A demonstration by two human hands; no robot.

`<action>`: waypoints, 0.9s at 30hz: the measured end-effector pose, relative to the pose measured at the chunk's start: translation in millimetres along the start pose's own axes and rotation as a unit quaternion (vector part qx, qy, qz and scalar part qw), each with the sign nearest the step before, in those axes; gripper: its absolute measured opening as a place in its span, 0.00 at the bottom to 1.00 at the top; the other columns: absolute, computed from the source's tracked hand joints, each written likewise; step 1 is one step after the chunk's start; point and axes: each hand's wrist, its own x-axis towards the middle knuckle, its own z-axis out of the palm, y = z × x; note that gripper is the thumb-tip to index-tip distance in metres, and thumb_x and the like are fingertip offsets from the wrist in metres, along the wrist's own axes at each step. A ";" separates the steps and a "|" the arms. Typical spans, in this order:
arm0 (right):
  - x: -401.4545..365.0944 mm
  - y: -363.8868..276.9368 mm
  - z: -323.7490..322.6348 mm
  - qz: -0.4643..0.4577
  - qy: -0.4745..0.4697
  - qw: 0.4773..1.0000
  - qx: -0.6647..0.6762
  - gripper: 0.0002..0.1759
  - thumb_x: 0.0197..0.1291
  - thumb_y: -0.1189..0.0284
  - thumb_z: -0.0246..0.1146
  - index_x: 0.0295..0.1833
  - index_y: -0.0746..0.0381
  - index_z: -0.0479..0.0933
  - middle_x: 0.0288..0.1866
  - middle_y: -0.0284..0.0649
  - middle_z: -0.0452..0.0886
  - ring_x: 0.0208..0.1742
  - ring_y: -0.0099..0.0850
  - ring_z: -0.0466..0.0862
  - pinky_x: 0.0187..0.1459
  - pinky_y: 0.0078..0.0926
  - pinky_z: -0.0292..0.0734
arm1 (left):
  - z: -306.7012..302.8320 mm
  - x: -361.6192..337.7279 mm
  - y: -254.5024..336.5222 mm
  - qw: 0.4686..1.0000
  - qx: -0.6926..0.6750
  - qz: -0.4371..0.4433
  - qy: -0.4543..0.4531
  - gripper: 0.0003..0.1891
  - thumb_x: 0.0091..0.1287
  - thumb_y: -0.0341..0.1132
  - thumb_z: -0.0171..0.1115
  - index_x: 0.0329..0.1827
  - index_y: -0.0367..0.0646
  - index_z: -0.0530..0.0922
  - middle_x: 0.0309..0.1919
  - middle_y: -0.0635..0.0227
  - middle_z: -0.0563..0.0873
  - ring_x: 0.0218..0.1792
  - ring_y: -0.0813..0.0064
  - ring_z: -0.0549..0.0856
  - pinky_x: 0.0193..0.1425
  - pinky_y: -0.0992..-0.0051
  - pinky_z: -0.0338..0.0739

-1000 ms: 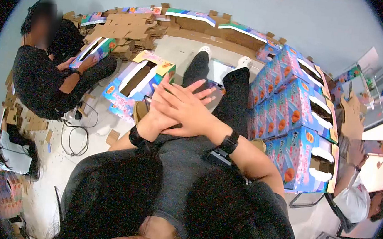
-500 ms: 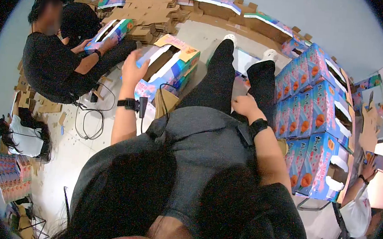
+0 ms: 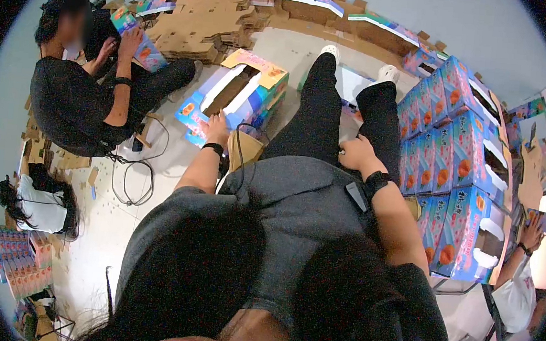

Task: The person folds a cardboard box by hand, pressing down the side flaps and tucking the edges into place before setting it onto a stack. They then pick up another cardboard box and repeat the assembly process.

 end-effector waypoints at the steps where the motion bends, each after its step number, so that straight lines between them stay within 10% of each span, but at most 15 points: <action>1: 0.4 0.3 1.4 0.001 0.002 1.000 0.001 0.19 0.52 0.60 0.60 0.46 0.56 0.86 0.42 0.49 0.87 0.51 0.45 0.84 0.71 0.45 0.62 | -15.7 -3.0 6.6 0.999 -0.001 -0.005 -0.037 0.61 0.49 0.65 0.70 0.81 0.48 0.47 0.71 0.59 0.70 0.74 0.60 0.65 0.77 0.40 0.47; 3: 0.1 0.7 2.5 0.000 0.006 1.000 0.006 0.19 0.51 0.60 0.61 0.46 0.56 0.86 0.41 0.49 0.87 0.51 0.45 0.84 0.71 0.45 0.63 | -64.1 -12.8 16.0 0.994 -0.002 -0.017 -0.110 0.51 0.60 0.54 0.66 0.82 0.50 0.47 0.69 0.61 0.72 0.72 0.60 0.66 0.76 0.36 0.45; 8: -0.5 -0.7 -5.1 -0.002 -0.007 1.000 0.010 0.21 0.49 0.59 0.63 0.47 0.57 0.86 0.42 0.50 0.86 0.51 0.46 0.84 0.71 0.45 0.63 | -66.3 -2.3 13.8 0.992 -0.124 0.014 0.004 0.57 0.44 0.67 0.72 0.75 0.47 0.61 0.63 0.52 0.77 0.68 0.54 0.72 0.76 0.37 0.43; 17: -6.2 -3.1 -10.8 0.001 0.059 0.994 0.096 0.14 0.51 0.62 0.64 0.40 0.58 0.86 0.40 0.49 0.86 0.50 0.47 0.84 0.56 0.42 0.77 | -158.6 3.7 22.3 0.946 -0.294 0.042 0.131 0.46 0.36 0.58 0.78 0.54 0.41 0.67 0.50 0.49 0.80 0.56 0.49 0.76 0.66 0.54 0.60; 23: -19.2 -28.5 -59.9 -0.064 0.431 0.862 0.258 0.06 0.56 0.70 0.65 0.37 0.59 0.83 0.38 0.44 0.85 0.46 0.44 0.83 0.49 0.38 0.78 | -236.0 -16.2 59.5 0.882 -0.265 0.182 0.343 0.40 0.38 0.53 0.80 0.47 0.40 0.67 0.42 0.56 0.73 0.50 0.54 0.71 0.60 0.56 0.62; 27: -29.4 -42.6 -102.0 -0.094 0.439 0.842 0.300 0.17 0.59 0.64 0.69 0.50 0.62 0.82 0.49 0.44 0.84 0.54 0.42 0.82 0.56 0.36 0.76 | -289.4 -39.7 98.7 0.830 -0.294 0.259 0.398 0.39 0.40 0.52 0.80 0.46 0.39 0.66 0.41 0.59 0.70 0.49 0.56 0.69 0.58 0.59 0.63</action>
